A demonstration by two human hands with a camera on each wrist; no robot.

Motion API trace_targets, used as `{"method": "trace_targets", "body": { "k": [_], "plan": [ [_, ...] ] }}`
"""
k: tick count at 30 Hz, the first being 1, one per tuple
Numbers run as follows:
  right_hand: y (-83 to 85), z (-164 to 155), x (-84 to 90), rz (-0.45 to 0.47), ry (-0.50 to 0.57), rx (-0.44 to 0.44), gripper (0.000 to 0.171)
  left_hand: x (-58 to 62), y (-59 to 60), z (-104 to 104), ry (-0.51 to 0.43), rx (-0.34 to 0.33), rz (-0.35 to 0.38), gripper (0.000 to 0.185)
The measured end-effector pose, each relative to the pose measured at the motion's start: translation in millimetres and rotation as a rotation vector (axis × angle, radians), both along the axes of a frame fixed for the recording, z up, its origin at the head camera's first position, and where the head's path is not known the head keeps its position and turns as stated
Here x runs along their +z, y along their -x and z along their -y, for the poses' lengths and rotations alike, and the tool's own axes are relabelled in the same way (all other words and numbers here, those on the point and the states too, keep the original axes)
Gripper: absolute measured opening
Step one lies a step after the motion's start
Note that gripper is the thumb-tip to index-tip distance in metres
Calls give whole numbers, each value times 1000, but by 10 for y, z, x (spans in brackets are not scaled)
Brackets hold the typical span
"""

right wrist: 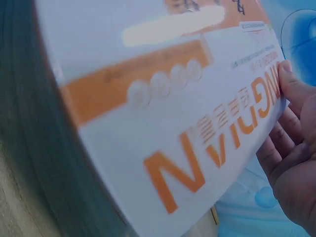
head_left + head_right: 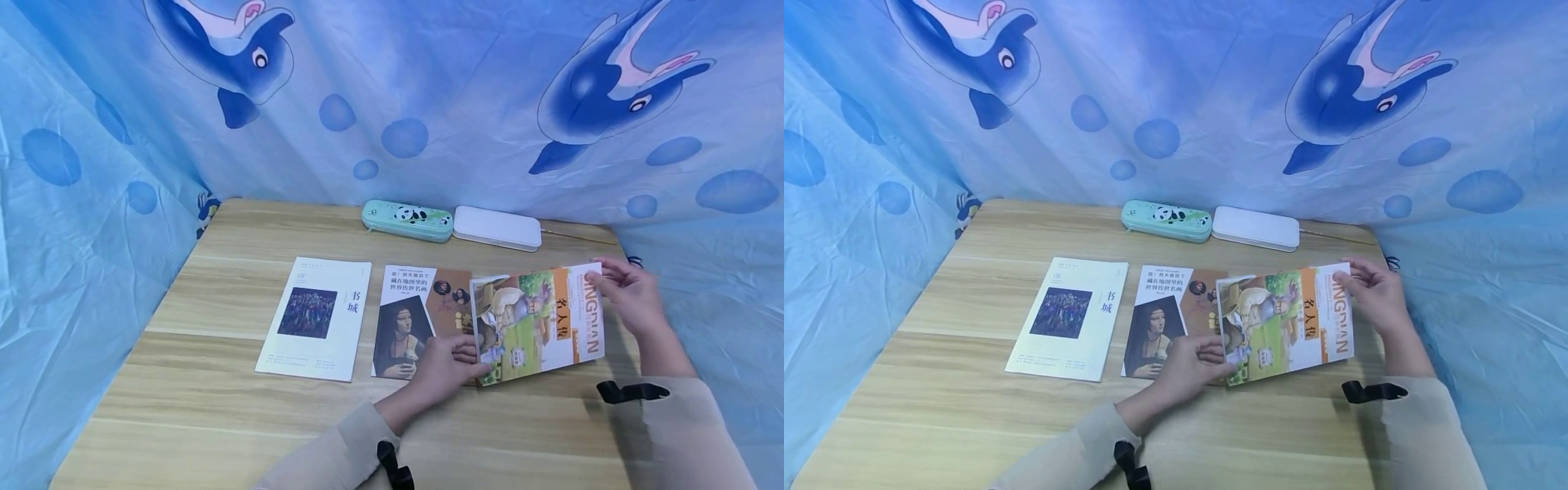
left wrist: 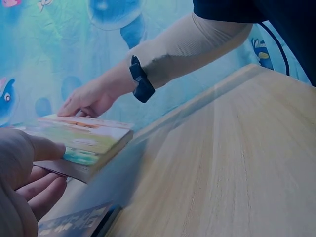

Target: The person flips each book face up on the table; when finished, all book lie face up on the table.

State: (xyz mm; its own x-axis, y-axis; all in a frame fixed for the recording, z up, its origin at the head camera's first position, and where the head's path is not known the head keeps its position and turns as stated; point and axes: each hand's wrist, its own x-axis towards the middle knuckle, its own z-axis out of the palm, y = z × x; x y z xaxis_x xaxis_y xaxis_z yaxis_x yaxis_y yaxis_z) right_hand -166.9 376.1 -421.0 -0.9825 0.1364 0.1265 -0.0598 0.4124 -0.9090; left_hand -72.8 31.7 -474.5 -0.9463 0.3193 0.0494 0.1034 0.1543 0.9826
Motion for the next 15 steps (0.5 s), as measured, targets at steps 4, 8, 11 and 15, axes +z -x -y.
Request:
{"method": "trace_targets", "body": {
  "k": [4, 8, 11, 15],
  "plan": [
    [42, 16, -47, -20, -33, 38, 36, -19, -2, -5, -34, 13, 64, 33],
    [86, 24, -72, -8, -61, 71, 39, -25, -2, -13, -104, 31, 130, 39],
    [122, 26, -86, 48, -91, 108, 44, -24, 0, -17, -138, 41, 152, 37],
    [198, 56, -126, 125, -152, 149, 54, -32, 8, -8, -151, 46, 154, 40]
  ]
}}
